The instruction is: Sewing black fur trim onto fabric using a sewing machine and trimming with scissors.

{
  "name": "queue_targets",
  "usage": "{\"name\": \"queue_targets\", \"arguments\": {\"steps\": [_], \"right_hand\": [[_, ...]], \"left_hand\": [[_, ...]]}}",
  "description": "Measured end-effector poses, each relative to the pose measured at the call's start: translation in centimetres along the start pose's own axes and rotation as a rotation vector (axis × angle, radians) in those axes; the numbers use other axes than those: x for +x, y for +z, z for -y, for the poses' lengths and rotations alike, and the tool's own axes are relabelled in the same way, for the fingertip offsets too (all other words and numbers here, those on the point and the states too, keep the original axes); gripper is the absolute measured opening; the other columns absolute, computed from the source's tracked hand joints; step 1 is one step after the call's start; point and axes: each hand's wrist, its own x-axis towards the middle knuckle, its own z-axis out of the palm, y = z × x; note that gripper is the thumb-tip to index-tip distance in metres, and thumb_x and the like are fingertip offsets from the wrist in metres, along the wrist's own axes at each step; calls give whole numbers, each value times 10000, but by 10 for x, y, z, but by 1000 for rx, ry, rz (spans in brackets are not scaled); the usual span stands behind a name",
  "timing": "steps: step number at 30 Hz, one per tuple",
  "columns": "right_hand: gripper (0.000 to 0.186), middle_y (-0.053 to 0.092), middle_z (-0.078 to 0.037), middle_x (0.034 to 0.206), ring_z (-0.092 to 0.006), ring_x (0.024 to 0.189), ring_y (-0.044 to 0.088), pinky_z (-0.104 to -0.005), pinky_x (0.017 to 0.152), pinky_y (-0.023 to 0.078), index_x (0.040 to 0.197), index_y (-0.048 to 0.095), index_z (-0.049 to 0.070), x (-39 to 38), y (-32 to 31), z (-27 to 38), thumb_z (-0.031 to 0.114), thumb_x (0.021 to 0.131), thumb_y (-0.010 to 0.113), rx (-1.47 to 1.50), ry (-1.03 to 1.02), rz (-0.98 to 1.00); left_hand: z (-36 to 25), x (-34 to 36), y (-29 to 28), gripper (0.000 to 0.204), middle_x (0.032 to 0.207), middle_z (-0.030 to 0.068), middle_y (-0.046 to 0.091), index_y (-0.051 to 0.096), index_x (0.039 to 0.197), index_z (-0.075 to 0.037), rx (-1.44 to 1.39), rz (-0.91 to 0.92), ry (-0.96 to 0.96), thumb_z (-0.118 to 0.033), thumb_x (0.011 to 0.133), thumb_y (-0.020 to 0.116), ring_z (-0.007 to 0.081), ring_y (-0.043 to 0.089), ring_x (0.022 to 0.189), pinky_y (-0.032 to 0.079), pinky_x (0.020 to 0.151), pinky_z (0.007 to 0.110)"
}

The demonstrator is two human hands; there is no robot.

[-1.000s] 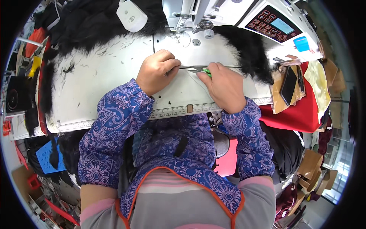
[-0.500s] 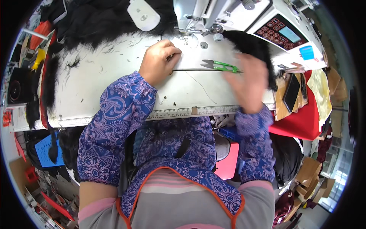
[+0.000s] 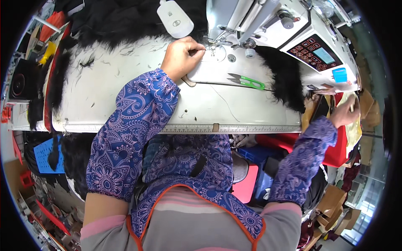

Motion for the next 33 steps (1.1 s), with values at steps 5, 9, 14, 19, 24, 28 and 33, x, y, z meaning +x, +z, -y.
{"name": "queue_targets", "arguments": {"steps": [5,9,14,19,24,28,33], "right_hand": [[607,525,-173,1288,-279,1133,534,-401,964,423,1334,434,13,63,1,-114,470,935,460,375,877,298],[586,435,-109,1356,-294,1166,501,-429,977,441,1391,333,81,49,23,-99,475,962,394,626,930,568],[587,441,-115,1357,-290,1218,461,-422,1011,397,1375,380,135,60,39,-103,498,925,482,627,1069,506],[572,512,-149,1296,-297,1174,514,-419,981,435,1352,426,142,92,44,-156,502,914,502,591,1152,514],[528,618,-179,1117,-289,949,648,-374,813,543,1270,486,49,129,54,-176,447,924,522,326,1029,646],[557,637,-195,1063,-289,913,659,-360,789,542,1282,475,42,121,45,-160,466,922,513,308,944,634],[377,674,-142,889,-236,774,633,-367,703,508,929,668,-53,19,-3,0,314,889,590,95,305,-37]], "left_hand": [[2,6,5,119,771,59,623,711,867,-13,-36,3,-22,-87,777,688,127,585,672,468,617,235],[2,2,2,117,753,42,614,711,865,-12,-23,-24,-48,-91,782,688,102,554,636,457,591,227],[5,3,2,112,741,27,604,712,863,-13,-28,-8,-26,-89,783,689,83,530,615,444,570,217],[-3,5,2,109,744,23,604,709,865,-10,-6,33,-44,-79,783,690,79,531,620,444,574,211],[-1,4,0,104,749,39,611,708,851,-11,-16,17,-43,-80,775,687,96,558,626,460,583,220],[-1,2,2,92,725,42,602,707,827,-12,-24,-11,-24,-75,763,686,100,557,607,461,571,223],[-6,1,-3,100,772,39,620,690,856,8,37,24,-78,-46,773,690,89,559,653,448,598,209]]}}
